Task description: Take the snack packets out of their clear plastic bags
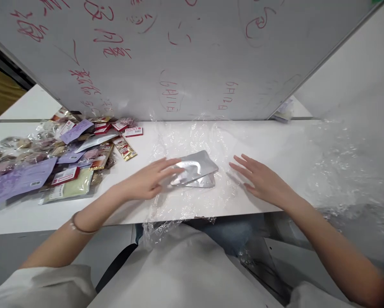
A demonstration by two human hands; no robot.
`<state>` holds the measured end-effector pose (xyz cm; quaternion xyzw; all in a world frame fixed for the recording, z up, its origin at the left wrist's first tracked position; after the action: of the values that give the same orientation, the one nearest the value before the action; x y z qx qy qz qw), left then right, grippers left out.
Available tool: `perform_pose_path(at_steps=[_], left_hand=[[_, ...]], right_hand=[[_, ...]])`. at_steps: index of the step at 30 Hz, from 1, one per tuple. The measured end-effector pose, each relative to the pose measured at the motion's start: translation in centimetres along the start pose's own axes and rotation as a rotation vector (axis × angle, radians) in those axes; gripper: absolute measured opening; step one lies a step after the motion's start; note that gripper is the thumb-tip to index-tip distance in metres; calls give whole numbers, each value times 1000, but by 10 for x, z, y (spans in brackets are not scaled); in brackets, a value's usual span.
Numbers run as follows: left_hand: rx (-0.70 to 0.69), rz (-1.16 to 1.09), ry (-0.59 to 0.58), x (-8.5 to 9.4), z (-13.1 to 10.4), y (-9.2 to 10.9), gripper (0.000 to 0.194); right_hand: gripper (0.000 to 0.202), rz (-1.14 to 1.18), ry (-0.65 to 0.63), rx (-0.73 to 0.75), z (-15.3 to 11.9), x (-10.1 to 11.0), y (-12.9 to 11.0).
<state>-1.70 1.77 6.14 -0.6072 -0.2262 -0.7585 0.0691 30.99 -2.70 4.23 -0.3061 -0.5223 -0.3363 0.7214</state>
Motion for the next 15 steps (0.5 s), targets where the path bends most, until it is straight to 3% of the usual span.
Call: perform_pose_path(at_steps=[2, 4, 6, 9, 12, 15], left_hand=[[69, 58, -30, 9, -27, -15, 85], [74, 130, -41, 7, -49, -22, 87], [1, 195, -28, -1, -61, -20, 83], [-137, 252, 14, -13, -60, -8, 71], [-155, 119, 22, -19, -48, -1, 51], [-5, -282, 42, -22, -37, -6, 20]], right_hand=[[69, -51, 12, 112, -8, -6, -4], [66, -37, 42, 252, -10, -15, -6], [63, 20, 85, 377, -9, -22, -7], [50, 156, 157, 466, -4, -29, -12], [30, 368, 232, 348, 7, -33, -20], [13, 608, 235, -24, 20, -43, -19]])
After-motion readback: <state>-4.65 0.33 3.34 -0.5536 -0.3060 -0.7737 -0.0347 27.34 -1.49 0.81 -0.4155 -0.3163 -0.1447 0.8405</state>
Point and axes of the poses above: each hand's wrist, its own z-axis towards the middle knuckle, its own x-axis out of the back of the hand, y = z × x, the point moved 6 cm from there along z, towards the middle knuckle, and after that the axes turned 7 degrees about y, right-handed, at the moved point
